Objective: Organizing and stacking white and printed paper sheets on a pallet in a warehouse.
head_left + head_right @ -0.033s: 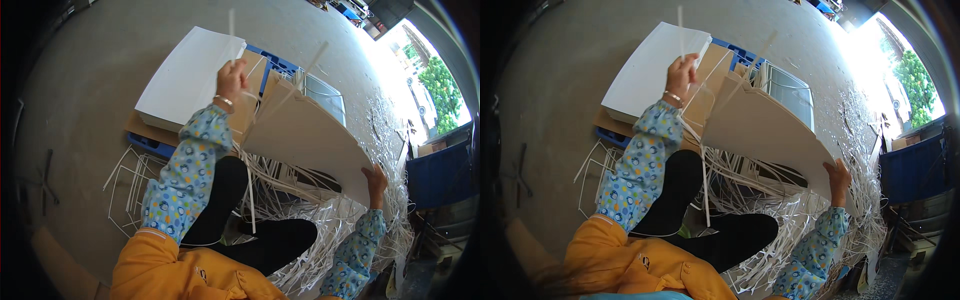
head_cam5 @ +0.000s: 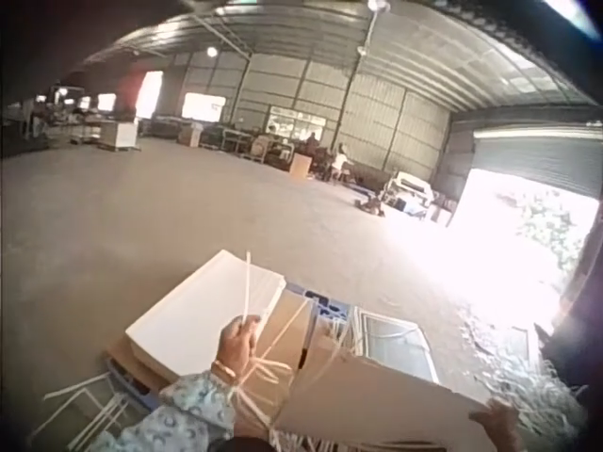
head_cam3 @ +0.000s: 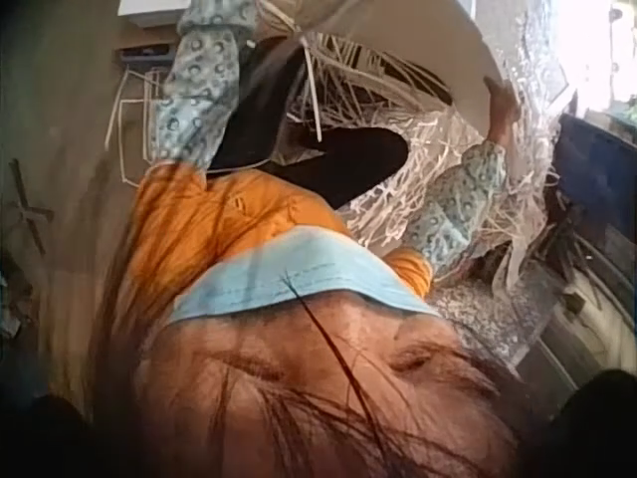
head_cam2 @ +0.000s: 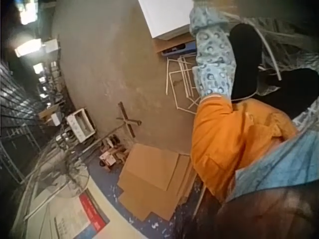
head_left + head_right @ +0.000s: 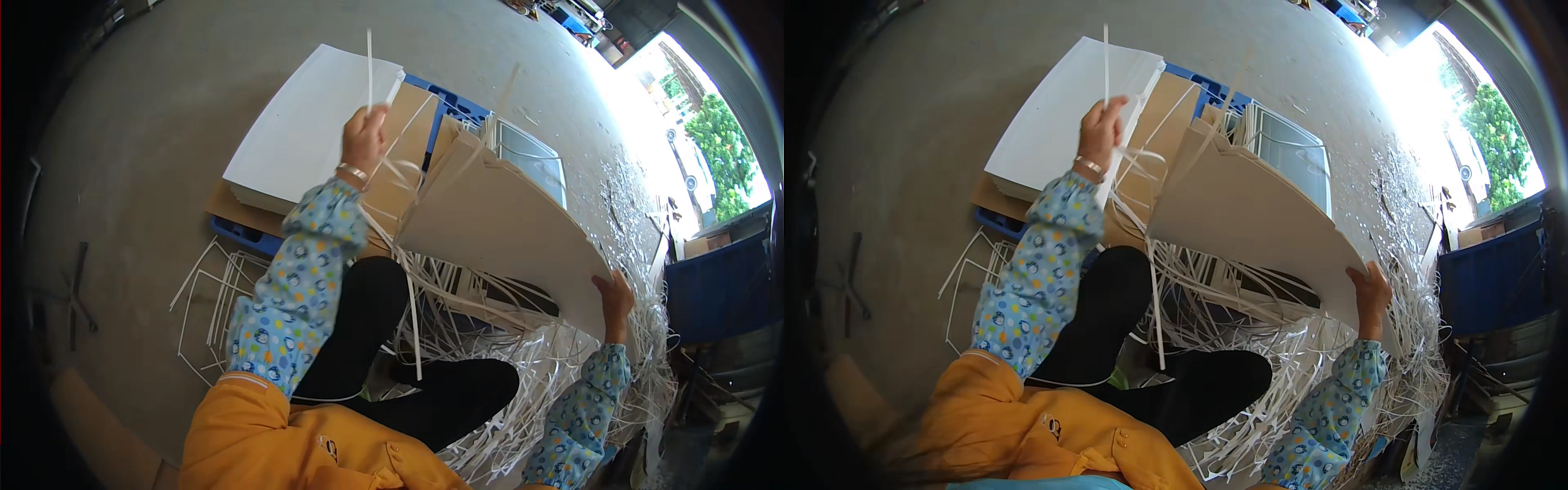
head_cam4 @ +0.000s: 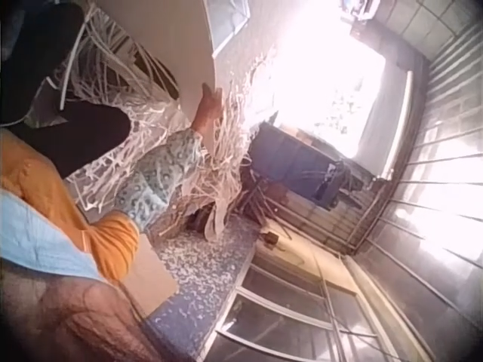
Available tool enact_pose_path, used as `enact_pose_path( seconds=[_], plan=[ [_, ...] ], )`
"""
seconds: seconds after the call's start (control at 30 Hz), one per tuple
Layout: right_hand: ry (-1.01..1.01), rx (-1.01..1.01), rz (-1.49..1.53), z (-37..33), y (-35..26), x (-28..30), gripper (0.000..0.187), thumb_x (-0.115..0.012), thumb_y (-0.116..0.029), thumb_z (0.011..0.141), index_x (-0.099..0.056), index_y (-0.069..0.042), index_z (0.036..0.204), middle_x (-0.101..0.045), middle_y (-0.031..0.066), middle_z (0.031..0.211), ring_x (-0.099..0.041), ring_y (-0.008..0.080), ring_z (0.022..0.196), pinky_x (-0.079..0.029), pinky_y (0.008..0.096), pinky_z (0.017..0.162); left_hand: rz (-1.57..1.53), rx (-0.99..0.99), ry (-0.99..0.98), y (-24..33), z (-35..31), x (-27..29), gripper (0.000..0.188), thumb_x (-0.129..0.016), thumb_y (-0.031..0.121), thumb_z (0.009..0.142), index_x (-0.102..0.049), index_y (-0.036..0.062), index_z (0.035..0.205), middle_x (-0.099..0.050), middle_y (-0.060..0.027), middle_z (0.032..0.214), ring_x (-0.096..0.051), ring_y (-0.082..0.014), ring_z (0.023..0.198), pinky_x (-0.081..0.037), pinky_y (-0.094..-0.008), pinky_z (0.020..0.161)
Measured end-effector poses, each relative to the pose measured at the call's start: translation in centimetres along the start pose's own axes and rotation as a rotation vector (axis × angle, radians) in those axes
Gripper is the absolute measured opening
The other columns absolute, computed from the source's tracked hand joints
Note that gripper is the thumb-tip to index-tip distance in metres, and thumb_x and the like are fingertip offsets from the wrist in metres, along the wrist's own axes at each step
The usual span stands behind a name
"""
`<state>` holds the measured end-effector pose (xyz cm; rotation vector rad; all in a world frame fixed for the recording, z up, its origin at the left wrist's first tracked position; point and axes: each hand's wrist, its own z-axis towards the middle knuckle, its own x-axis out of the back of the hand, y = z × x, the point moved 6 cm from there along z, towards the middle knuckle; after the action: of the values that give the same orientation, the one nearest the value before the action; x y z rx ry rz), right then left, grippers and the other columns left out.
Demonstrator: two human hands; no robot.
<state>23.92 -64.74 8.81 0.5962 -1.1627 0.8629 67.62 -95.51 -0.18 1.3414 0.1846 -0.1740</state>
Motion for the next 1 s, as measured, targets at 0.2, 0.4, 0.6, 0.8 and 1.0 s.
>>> enact_pose_path(
  seconds=[0.2, 0.4, 0.6, 0.8, 1.0],
  plan=[
    [0.001, 0.012, -0.104, -0.2, -1.1, 0.5, 0.037, -0.064, -0.039, 0.067, -0.058, -0.006, 0.084, -0.060, 0.0169, 0.076, -0.057, 0.0358, 0.075, -0.043, 0.0421, 0.064, 1.564, 0.087, -0.929, -20.0, -15.4, 16.5, 0.030, -0.045, 0.014, 0.081, -0.047, 0.0102, 0.110, -0.061, -0.0167, 0.091, -0.060, -0.0323, 0.081, -0.046, -0.0458, 0.067],
    [0.011, 0.097, 0.108, 0.6, -3.6, -1.8, 0.035, -0.066, -0.036, 0.067, -0.054, -0.006, 0.079, -0.058, 0.0156, 0.071, -0.056, 0.0346, 0.069, -0.042, 0.0413, 0.060, 1.869, 0.894, -1.253, -23.8, -22.2, 45.0, 0.061, -0.061, 0.035, 0.072, -0.044, 0.0041, 0.122, -0.051, -0.0217, 0.115, -0.049, -0.0348, 0.108, -0.039, -0.0445, 0.088],
    [-0.003, 0.058, 0.020, -0.1, -0.9, 0.8, 0.033, -0.068, -0.033, 0.066, -0.055, -0.006, 0.077, -0.058, 0.0144, 0.068, -0.057, 0.0320, 0.065, -0.042, 0.0392, 0.059, 0.688, -0.145, -0.504, -4.9, -7.7, 13.7, 0.086, -0.075, 0.027, 0.062, -0.029, 0.0032, 0.130, -0.040, -0.0181, 0.125, -0.033, -0.0274, 0.121, -0.027, -0.0373, 0.100],
    [0.010, 0.110, 0.069, -0.5, -0.9, 0.1, 0.030, -0.068, -0.033, 0.066, -0.055, -0.007, 0.076, -0.058, 0.0106, 0.066, -0.057, 0.0273, 0.062, -0.042, 0.0371, 0.057, 0.283, -0.512, -0.461, -1.0, -7.4, -5.1, 0.100, -0.079, 0.021, 0.059, -0.016, 0.0066, 0.135, -0.027, -0.0162, 0.132, -0.032, -0.0278, 0.120, -0.027, -0.0362, 0.099],
    [0.078, 0.116, 0.106, -1.2, -1.5, 1.2, 0.030, -0.070, -0.033, 0.066, -0.053, -0.010, 0.073, -0.056, 0.0075, 0.064, -0.057, 0.0268, 0.061, -0.042, 0.0369, 0.055, -0.045, -0.134, -0.618, -1.9, -8.9, -11.5, 0.082, -0.078, 0.012, 0.062, -0.031, 0.0065, 0.129, -0.056, -0.0055, 0.094, -0.053, -0.0133, 0.086, -0.042, -0.0262, 0.080]
  ],
)
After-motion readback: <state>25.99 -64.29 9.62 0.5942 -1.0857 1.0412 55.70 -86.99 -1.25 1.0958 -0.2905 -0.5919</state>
